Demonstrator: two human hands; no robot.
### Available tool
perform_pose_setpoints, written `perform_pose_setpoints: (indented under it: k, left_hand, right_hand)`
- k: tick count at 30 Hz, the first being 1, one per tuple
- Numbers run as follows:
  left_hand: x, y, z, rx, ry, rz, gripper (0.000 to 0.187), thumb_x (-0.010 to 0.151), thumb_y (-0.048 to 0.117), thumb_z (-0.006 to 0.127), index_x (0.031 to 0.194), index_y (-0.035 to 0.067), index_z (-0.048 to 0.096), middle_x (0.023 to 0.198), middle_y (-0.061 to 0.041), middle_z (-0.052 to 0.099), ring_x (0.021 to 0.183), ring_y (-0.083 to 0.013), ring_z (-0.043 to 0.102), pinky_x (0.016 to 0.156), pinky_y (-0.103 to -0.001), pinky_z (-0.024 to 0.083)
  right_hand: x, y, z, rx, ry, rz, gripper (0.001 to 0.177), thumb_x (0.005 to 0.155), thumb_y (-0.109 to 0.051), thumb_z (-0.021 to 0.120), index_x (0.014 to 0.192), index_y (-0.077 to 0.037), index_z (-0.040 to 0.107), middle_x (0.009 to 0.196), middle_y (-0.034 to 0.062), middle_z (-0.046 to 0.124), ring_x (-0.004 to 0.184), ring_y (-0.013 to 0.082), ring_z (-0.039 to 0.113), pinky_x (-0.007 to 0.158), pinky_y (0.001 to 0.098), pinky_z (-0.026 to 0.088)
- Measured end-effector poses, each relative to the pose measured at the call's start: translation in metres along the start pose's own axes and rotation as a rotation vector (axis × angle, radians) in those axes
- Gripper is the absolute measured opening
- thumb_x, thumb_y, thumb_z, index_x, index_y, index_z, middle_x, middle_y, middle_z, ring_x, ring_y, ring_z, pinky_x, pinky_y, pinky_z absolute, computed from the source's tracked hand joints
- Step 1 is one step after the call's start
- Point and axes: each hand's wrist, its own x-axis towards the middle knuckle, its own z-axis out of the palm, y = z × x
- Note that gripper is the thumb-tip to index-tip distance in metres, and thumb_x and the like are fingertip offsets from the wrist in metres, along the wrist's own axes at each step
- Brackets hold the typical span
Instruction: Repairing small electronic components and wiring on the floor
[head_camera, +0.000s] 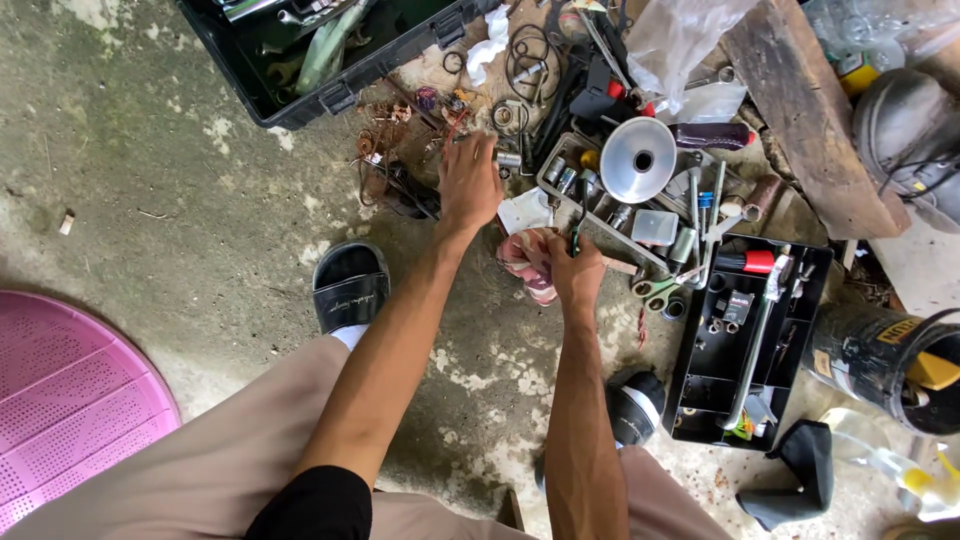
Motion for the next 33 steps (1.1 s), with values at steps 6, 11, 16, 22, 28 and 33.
perform_pose_setpoints:
  k: [6, 11, 16, 22, 28, 33]
  left_hand:
    - [0.021, 0.004, -0.030, 0.280, -0.172, 0.003, 0.060, 0.093, 0.013, 0.070, 0.150, 0.014, 0.050, 0.158, -0.008, 0.043, 0.140, -0.0302, 0.038, 0.103, -0.050, 0.045]
    - [0.027, -0.006, -0.022, 0.386, -0.143, 0.046, 0.049, 0.092, 0.018, 0.075, 0.139, 0.015, 0.061, 0.156, -0.008, 0.045, 0.139, -0.0295, 0.040, 0.103, -0.048, 0.043]
    - [0.027, -0.024, 0.003, 0.349, 0.048, 0.127, 0.023, 0.093, 0.025, 0.076, 0.113, 0.015, 0.073, 0.141, -0.007, 0.051, 0.133, -0.0287, 0.040, 0.098, -0.047, 0.039]
    - [0.006, 0.010, -0.026, 0.182, -0.046, 0.173, 0.037, 0.092, 0.012, 0.073, 0.126, 0.026, 0.071, 0.147, -0.010, 0.051, 0.135, -0.0289, 0.045, 0.104, -0.054, 0.043]
    - [-0.005, -0.013, 0.029, -0.049, 0.074, 0.223, 0.035, 0.075, 0.010, 0.077, 0.108, 0.020, 0.076, 0.138, -0.006, 0.052, 0.135, -0.0306, 0.044, 0.099, -0.052, 0.043]
    - [-0.004, -0.016, 0.027, -0.134, 0.039, 0.220, 0.012, 0.076, 0.010, 0.072, 0.083, 0.018, 0.067, 0.133, 0.001, 0.052, 0.134, -0.0264, 0.040, 0.098, -0.047, 0.040]
  right_hand:
    - [0.010, -0.004, 0.005, 0.001, 0.001, -0.005, 0.036, 0.080, -0.052, 0.075, 0.099, -0.021, 0.079, 0.085, 0.0161, 0.075, 0.098, 0.0401, 0.072, 0.089, 0.0507, 0.054]
    - [0.018, 0.005, 0.011, -0.001, -0.014, 0.031, 0.037, 0.077, -0.054, 0.075, 0.099, -0.024, 0.079, 0.082, 0.0134, 0.074, 0.095, 0.0375, 0.072, 0.089, 0.0495, 0.054]
    - [0.019, 0.007, 0.016, 0.003, -0.008, 0.044, 0.034, 0.077, -0.051, 0.075, 0.097, -0.024, 0.079, 0.081, 0.0130, 0.074, 0.094, 0.0374, 0.073, 0.088, 0.0486, 0.055]
    - [0.020, -0.002, 0.020, -0.010, 0.003, -0.006, 0.034, 0.077, -0.049, 0.076, 0.098, -0.022, 0.079, 0.082, 0.0124, 0.075, 0.094, 0.0366, 0.074, 0.088, 0.0481, 0.056]
    - [0.018, -0.031, 0.009, -0.030, -0.007, -0.052, 0.030, 0.079, -0.044, 0.076, 0.101, -0.024, 0.079, 0.078, 0.0102, 0.076, 0.091, 0.0343, 0.075, 0.085, 0.0481, 0.056]
    - [0.037, -0.038, 0.015, -0.089, -0.003, -0.090, 0.028, 0.080, -0.045, 0.076, 0.103, -0.030, 0.078, 0.076, 0.0046, 0.075, 0.088, 0.0304, 0.075, 0.085, 0.0444, 0.058]
